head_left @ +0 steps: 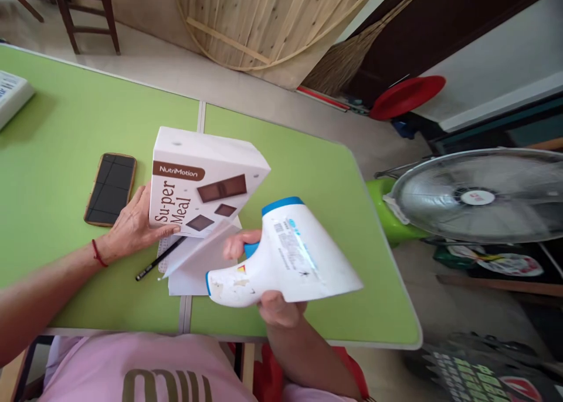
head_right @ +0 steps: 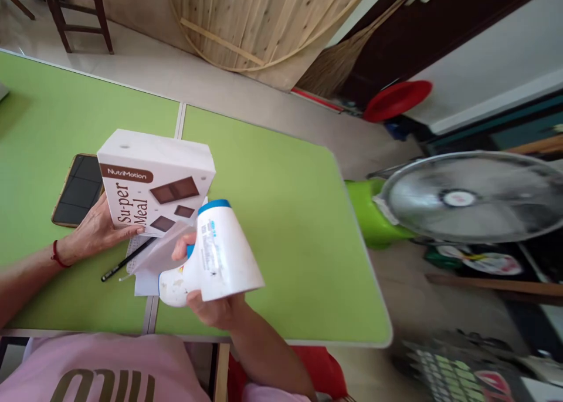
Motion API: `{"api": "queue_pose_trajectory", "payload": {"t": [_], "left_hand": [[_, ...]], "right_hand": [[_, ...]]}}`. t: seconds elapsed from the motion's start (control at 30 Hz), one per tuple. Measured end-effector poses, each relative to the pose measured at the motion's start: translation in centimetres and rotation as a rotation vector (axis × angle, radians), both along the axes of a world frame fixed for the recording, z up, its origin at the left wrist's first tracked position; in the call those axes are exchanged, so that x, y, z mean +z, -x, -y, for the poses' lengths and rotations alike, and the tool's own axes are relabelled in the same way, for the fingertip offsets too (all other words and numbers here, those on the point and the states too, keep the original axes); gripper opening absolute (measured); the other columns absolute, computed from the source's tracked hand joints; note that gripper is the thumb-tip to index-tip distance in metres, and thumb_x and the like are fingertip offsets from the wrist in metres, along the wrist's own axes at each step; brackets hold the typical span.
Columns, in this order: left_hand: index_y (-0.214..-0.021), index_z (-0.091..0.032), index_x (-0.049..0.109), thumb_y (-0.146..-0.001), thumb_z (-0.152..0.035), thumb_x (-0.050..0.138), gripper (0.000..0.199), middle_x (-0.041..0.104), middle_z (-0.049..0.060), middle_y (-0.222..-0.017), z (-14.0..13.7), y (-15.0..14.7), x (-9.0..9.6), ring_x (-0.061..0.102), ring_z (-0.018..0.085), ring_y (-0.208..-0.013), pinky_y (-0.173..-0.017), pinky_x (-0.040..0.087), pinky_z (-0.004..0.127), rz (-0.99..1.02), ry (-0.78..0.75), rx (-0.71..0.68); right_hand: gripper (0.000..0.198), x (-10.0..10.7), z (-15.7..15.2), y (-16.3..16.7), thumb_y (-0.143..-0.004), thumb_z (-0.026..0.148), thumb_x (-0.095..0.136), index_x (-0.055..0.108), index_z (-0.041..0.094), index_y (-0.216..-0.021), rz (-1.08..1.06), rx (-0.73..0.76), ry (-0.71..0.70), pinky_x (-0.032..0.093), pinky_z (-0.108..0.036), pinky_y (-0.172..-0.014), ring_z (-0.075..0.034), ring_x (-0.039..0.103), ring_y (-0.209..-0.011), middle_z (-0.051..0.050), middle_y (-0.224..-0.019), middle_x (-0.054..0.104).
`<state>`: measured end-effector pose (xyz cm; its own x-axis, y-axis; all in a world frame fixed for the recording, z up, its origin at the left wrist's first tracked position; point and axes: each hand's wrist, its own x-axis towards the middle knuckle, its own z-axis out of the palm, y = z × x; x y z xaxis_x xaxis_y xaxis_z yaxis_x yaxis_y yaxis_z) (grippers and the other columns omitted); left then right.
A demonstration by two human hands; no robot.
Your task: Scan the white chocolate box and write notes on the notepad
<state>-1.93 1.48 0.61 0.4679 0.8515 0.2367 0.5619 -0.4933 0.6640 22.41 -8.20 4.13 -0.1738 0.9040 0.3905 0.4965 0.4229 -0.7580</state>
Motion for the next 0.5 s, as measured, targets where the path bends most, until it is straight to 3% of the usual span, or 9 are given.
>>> {"api": "queue_pose_trajectory", "payload": {"t": [0.13,0.27,0.37,0.5], "left_hand": [[-0.127,-0.012,0.051,-0.089,-0.072,0.048,0.071,0.056,0.020,-0.129,0.0,0.1,-0.4,0.051,0.037,-0.123,-0.105,0.044,0.057,-0.027,0.028,-0.040],[-0.125,-0.013,0.052,-0.091,-0.069,0.047,0.066,0.052,0.020,-0.136,-0.1,0.0,0.2,0.048,0.035,-0.129,-0.110,0.042,0.055,-0.002,0.051,-0.053],[-0.128,-0.014,0.049,-0.092,-0.067,0.048,0.064,0.051,0.019,-0.138,-0.1,-0.1,0.7,0.044,0.034,-0.134,-0.113,0.039,0.052,0.006,0.061,-0.048],[-0.129,-0.014,0.047,-0.093,-0.064,0.046,0.062,0.050,0.018,-0.140,0.0,-0.3,1.1,0.045,0.033,-0.134,-0.113,0.040,0.051,0.033,0.082,-0.026]], "right_hand": [[0.059,0.4,-1.4,0.8,-0.094,0.068,0.017,0.039,0.029,-0.133,-0.084,-0.157,-0.230,0.054,-0.056,-0.087,-0.033,0.063,-0.095,-0.012,-0.100,0.053],[0.056,0.1,-2.9,0.7,-0.095,0.061,0.006,0.027,0.029,-0.136,-0.082,-0.421,-0.388,0.055,-0.054,-0.088,-0.032,0.064,-0.097,-0.013,-0.102,0.051],[0.049,0.0,-3.1,-0.4,-0.096,0.061,0.029,0.031,0.028,-0.132,-0.126,-0.271,-0.199,0.057,-0.050,-0.085,-0.029,0.066,-0.092,-0.011,-0.099,0.056],[0.026,1.1,-2.5,-1.8,-0.084,0.043,0.063,0.056,0.023,-0.100,-0.090,0.050,0.257,0.058,-0.038,-0.066,-0.023,0.066,-0.073,-0.004,-0.082,0.065]]}}
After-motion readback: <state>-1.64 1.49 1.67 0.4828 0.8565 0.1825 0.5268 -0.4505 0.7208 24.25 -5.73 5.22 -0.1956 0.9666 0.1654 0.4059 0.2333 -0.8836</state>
